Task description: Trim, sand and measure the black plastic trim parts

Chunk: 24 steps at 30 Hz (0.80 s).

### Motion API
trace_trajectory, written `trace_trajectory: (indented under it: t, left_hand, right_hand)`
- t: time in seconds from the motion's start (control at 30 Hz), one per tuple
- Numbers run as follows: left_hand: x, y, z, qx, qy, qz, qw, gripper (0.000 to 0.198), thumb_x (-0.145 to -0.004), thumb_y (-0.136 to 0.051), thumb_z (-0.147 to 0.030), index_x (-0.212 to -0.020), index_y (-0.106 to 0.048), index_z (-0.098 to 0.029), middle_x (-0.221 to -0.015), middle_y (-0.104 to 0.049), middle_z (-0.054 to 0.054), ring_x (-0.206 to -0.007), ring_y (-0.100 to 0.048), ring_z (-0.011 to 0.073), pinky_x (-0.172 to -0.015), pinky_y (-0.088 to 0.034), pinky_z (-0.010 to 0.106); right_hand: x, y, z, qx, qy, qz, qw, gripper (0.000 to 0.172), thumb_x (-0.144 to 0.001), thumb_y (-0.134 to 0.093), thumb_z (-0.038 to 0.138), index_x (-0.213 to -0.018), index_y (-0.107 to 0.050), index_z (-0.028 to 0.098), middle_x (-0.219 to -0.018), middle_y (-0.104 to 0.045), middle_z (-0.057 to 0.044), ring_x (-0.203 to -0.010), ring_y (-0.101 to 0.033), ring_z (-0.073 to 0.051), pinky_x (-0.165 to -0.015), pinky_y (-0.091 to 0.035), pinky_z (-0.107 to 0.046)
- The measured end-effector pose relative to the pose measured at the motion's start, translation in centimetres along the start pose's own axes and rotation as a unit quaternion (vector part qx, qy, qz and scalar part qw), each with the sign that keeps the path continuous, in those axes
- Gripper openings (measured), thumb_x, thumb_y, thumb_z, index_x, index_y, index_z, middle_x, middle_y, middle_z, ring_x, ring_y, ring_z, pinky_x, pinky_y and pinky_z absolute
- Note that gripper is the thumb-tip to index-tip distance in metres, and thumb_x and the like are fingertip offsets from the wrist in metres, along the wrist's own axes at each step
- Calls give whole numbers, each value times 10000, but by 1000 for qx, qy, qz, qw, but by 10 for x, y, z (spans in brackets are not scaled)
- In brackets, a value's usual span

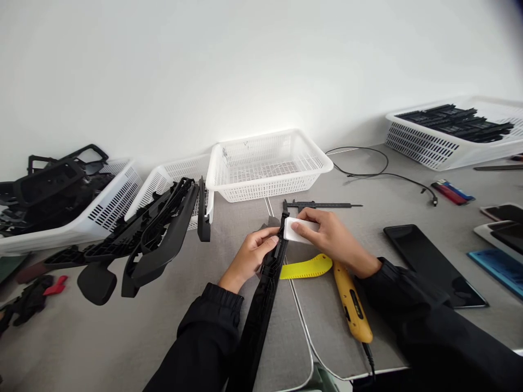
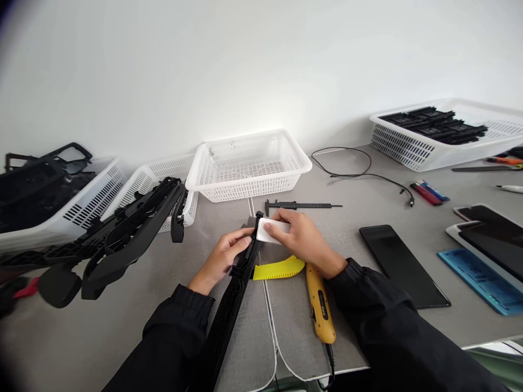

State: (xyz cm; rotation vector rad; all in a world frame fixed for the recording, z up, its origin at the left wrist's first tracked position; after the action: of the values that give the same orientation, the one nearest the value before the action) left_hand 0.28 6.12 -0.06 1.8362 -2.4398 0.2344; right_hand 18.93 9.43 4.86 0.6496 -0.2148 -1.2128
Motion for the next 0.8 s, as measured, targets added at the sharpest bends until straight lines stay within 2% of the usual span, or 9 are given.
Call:
trace_trajectory:
  t: [0.17,0.33,0.47,0.63,0.8]
  left_hand:
    - [0,0,-1,-4,1,0,1000,541,-856,-773,-531,-1241,-772,-151,-895,-737,61,-791,-633,188,-699,-463,273]
    - [0,0,-2,-2,-1,-3,1000,538,-850,-774,-530,-1226,-773,-146,-861,-709,49,-747,-600,168,-673,-448,262]
    - [0,-1,-1,1,4,-3,1000,532,-852,-770,-535,-1219,-773,-150,-832,-698,42,-723,-593,166,-657,-436,261]
    - [0,0,-2,7,-3,-5,1000,516,-855,-772,-523,-1215,-770,-152,-856,-703,47,-750,-607,169,-668,-439,259]
    - [-1,2,4,28,15,-10,999,516,-847,-781,-521,-1219,-767,-163,-865,-714,41,-716,-605,160,-672,-450,262]
  right_hand:
    - [0,-5,2,-5,17,42,999,346,-971,-588,503,-800,-620,204,-743,-648,-18,-701,-565,-190,-646,-382,-310]
    - [0,-4,0,3,8,18,1000,346,-988,-571,489,-784,-575,208,-722,-609,-3,-676,-532,-176,-636,-359,-308]
    - [1,-9,0,9,23,68,997,337,-1002,-555,466,-787,-570,207,-729,-594,3,-682,-534,-173,-642,-352,-311]
    - [-1,-2,-4,24,9,15,1000,389,-1004,-534,492,-729,-472,224,-688,-542,13,-658,-497,-168,-621,-328,-313]
    - [3,-14,4,24,49,92,994,385,-1025,-504,498,-758,-496,221,-705,-544,10,-652,-498,-166,-617,-320,-318]
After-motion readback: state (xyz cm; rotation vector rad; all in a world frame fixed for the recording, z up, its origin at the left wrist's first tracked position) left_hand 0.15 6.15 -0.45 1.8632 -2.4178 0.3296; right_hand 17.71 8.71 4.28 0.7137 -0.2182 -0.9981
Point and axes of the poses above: each hand's wrist, its own x-axis away from the middle knuckle, its own y-axis out of the back of the hand, z = x × y, the point moved 6 cm from there along -x, towards the middle knuckle
